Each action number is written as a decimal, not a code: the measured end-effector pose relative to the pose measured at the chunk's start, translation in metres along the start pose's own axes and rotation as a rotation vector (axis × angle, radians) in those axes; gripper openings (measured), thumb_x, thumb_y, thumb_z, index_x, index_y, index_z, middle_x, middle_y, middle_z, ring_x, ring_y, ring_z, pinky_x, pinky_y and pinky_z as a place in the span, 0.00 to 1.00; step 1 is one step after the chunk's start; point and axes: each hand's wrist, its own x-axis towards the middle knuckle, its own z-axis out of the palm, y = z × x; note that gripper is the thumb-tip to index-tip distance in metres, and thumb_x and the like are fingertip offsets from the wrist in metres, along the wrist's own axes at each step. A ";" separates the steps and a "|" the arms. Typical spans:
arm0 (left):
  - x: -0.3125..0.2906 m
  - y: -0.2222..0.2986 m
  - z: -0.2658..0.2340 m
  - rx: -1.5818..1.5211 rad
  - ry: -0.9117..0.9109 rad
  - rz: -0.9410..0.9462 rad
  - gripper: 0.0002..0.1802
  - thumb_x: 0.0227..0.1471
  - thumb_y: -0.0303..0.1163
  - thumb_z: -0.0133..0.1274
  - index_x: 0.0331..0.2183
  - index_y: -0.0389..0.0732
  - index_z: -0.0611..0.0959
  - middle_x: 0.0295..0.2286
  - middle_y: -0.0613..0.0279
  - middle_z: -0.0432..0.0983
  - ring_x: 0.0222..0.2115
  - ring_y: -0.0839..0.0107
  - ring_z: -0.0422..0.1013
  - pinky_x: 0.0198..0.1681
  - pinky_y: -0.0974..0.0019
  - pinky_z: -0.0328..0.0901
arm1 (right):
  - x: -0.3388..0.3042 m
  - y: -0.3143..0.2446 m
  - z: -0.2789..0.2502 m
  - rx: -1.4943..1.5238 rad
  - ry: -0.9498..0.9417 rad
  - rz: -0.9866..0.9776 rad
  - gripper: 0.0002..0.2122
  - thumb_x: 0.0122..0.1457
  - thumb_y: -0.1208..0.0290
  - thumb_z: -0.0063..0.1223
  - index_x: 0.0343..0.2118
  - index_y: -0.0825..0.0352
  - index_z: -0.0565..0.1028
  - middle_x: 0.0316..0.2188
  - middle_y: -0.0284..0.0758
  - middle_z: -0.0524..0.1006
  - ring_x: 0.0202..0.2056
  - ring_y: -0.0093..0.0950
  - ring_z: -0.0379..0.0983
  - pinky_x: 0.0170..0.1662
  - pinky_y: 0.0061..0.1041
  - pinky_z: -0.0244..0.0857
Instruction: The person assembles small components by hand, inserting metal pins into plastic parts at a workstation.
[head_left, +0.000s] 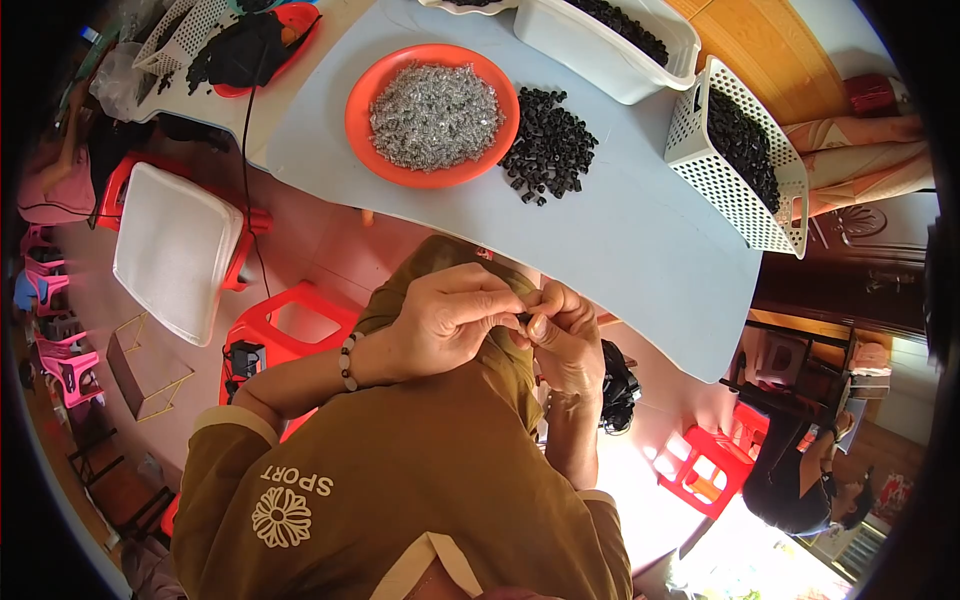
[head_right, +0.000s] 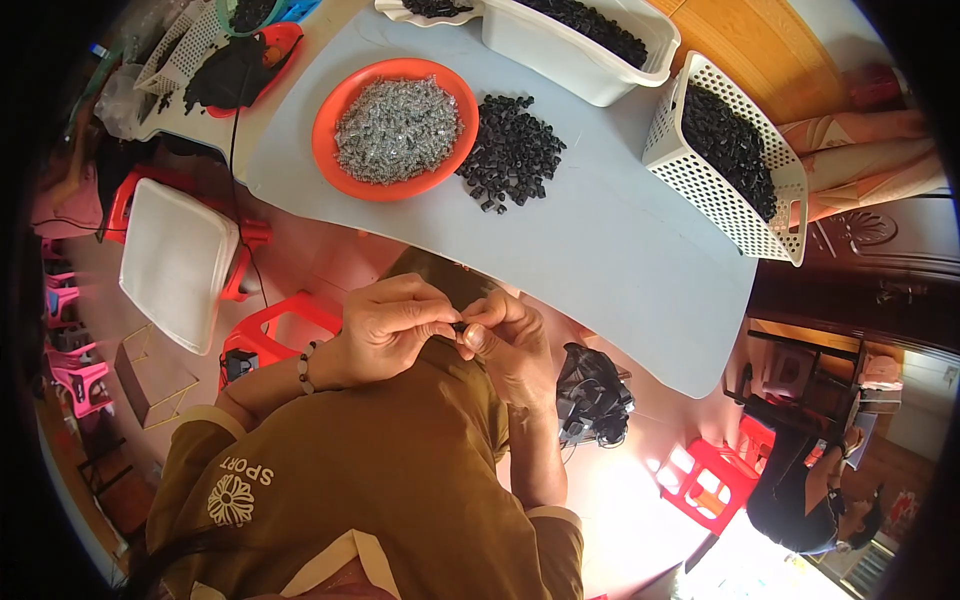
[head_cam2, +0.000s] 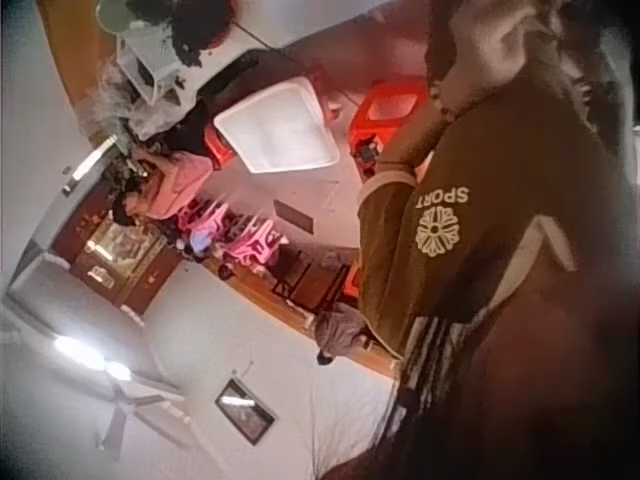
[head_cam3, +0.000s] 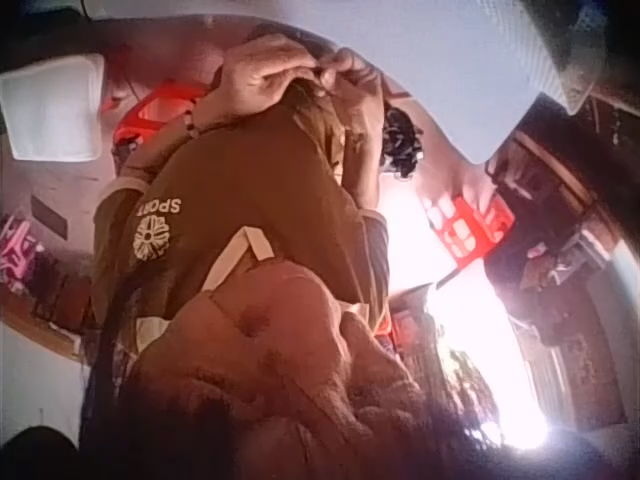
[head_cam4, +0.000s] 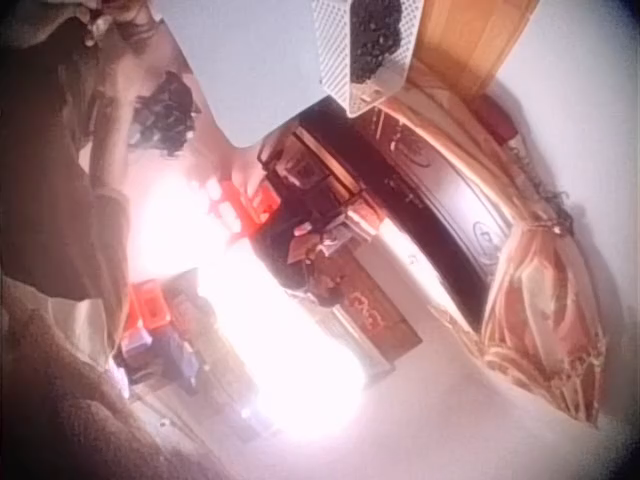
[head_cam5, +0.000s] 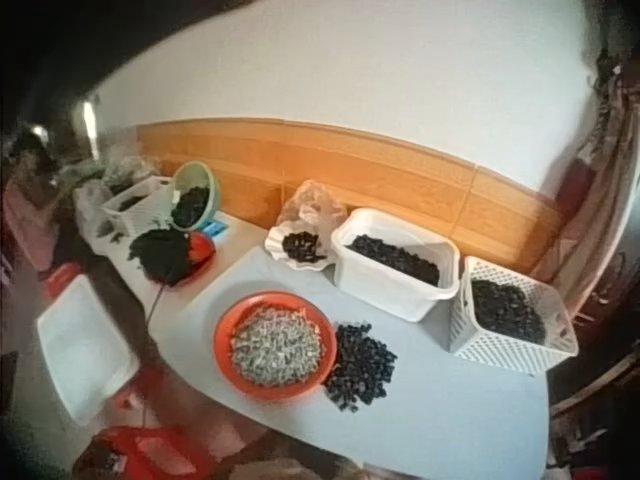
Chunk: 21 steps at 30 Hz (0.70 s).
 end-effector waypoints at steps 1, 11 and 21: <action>-0.003 -0.001 0.000 0.052 -0.008 0.038 0.13 0.45 0.11 0.57 0.35 0.33 0.84 0.28 0.58 0.77 0.25 0.71 0.74 0.27 0.72 0.73 | -0.002 0.000 0.000 -0.049 0.007 -0.010 0.04 0.56 0.83 0.58 0.29 0.70 0.74 0.31 0.38 0.76 0.27 0.23 0.71 0.31 0.19 0.66; -0.004 -0.005 0.006 0.048 0.030 0.024 0.12 0.45 0.13 0.59 0.36 0.32 0.83 0.30 0.57 0.77 0.25 0.72 0.73 0.27 0.73 0.72 | 0.000 0.008 -0.001 0.073 0.064 0.013 0.03 0.57 0.79 0.58 0.32 0.68 0.74 0.32 0.37 0.77 0.27 0.25 0.72 0.32 0.22 0.68; 0.008 0.000 0.001 0.051 0.081 0.016 0.13 0.43 0.20 0.65 0.35 0.37 0.85 0.32 0.60 0.77 0.27 0.72 0.74 0.29 0.72 0.71 | 0.007 0.005 0.003 0.111 -0.026 0.100 0.17 0.63 0.60 0.53 0.46 0.69 0.72 0.36 0.36 0.76 0.35 0.25 0.72 0.39 0.27 0.69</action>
